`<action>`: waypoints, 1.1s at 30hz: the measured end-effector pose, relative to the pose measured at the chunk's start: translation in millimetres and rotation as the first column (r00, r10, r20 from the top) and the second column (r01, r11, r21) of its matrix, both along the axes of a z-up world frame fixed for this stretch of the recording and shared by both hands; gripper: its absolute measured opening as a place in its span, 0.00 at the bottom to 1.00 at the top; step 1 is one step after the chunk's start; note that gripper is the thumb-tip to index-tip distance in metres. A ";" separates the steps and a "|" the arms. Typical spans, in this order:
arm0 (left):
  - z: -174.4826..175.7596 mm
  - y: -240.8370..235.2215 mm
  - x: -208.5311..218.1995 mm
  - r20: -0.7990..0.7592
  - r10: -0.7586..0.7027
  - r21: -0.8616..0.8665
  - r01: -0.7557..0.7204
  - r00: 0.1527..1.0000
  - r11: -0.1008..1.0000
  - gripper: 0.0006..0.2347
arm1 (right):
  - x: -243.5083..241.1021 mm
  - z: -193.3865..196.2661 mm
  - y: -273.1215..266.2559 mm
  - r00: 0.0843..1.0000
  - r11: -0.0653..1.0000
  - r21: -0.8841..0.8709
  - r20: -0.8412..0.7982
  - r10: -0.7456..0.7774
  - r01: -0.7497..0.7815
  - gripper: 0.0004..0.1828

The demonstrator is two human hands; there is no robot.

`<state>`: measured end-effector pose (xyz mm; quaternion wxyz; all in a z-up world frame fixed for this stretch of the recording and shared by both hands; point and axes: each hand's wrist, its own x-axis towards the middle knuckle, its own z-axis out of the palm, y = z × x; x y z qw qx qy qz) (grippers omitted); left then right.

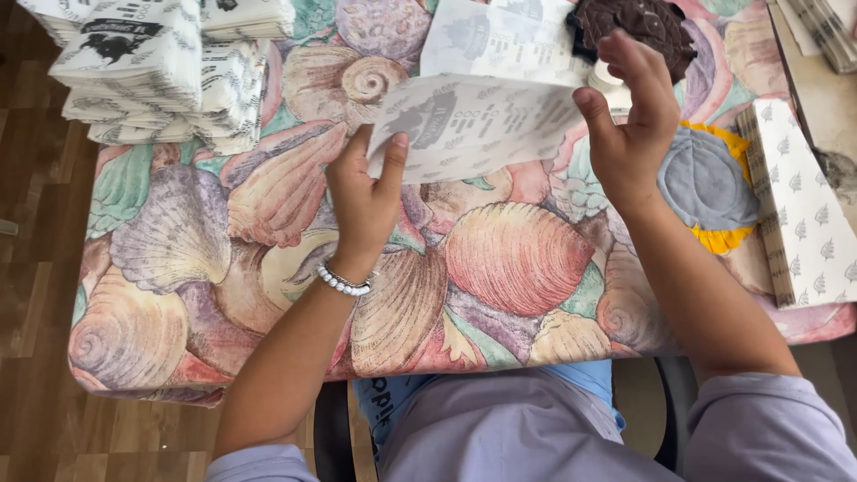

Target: Folding printed paper sheets into specific shapes for food packaging or service.

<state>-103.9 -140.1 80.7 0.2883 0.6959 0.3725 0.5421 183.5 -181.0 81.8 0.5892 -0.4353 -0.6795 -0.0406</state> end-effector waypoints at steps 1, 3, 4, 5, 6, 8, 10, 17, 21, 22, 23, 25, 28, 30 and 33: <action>0.9 0.1 -0.3 -0.002 -0.011 -0.001 0.011 1.000 1.000 0.13 | -6.2 12.7 1.6 0.991 0.995 0.103 0.134 -0.028 0.014 0.20; -1.2 1.4 -2.4 -0.023 0.013 -0.015 -0.013 1.000 1.000 0.13 | -20.5 21.0 7.7 0.983 0.995 0.100 0.181 -0.013 -0.006 0.17; -3.3 1.2 -2.1 -0.046 0.024 -0.037 -0.026 0.999 0.999 0.14 | -26.6 24.2 8.5 0.974 0.996 0.089 0.226 -0.008 -0.012 0.14; -2.9 0.2 -2.2 -0.045 0.026 -0.038 -0.028 0.999 0.999 0.14 | -30.6 23.9 11.2 0.974 0.996 0.088 0.228 -0.006 -0.015 0.14; -2.2 -0.1 -2.0 -0.022 0.011 -0.048 -0.012 1.000 0.999 0.14 | -34.4 24.1 14.3 0.975 0.997 0.062 0.222 0.019 -0.033 0.10; -0.1 -0.6 -1.8 0.003 0.000 -0.058 0.000 1.000 0.998 0.14 | -39.8 25.4 18.7 0.975 0.998 0.037 0.217 0.047 -0.056 0.08; 2.0 -1.8 -1.9 0.034 -0.033 -0.036 0.034 0.999 0.999 0.13 | -43.0 26.9 20.9 0.977 0.999 0.011 0.208 0.038 -0.042 0.03; 4.5 -11.4 -6.5 0.055 -0.068 -0.065 0.071 0.996 0.995 0.12 | -42.8 48.3 4.1 0.965 0.997 -0.067 0.257 0.047 -0.030 0.02; 22.7 -48.2 -27.9 0.029 -0.234 -0.287 0.233 0.972 0.929 0.19 | -47.4 91.9 -31.2 0.916 0.962 -0.267 0.367 0.164 -0.065 0.04; 28.7 -59.7 -35.7 0.074 -0.277 -0.394 0.283 0.958 0.874 0.17 | -49.6 100.7 -40.7 0.896 0.921 -0.385 0.382 0.225 -0.067 0.05; 24.2 -52.6 -38.5 0.071 -0.277 -0.400 0.282 0.958 0.872 0.17 | -49.0 89.2 -36.4 0.898 0.919 -0.389 0.377 0.227 -0.068 0.05; 14.4 -40.6 -44.9 -0.119 -0.209 -0.049 0.205 0.971 0.978 0.26 | -49.2 66.0 -31.1 0.876 0.803 -0.595 0.380 0.297 -0.014 0.02; -12.8 -0.2 -36.3 -0.411 -0.121 0.175 0.208 0.904 0.962 0.12 | -57.0 9.9 -14.0 0.911 0.782 -0.621 0.285 0.297 -0.061 0.02; -38.3 18.0 -27.3 -0.563 -0.169 0.083 0.258 0.809 0.962 0.11 | -59.0 -16.5 -8.4 0.908 0.775 -0.632 0.317 0.272 -0.012 0.03; -46.9 28.8 -16.5 -0.734 -0.238 -0.059 0.290 0.636 0.955 0.09 | -55.7 -39.3 -1.8 0.897 0.775 -0.627 0.384 0.219 0.079 0.04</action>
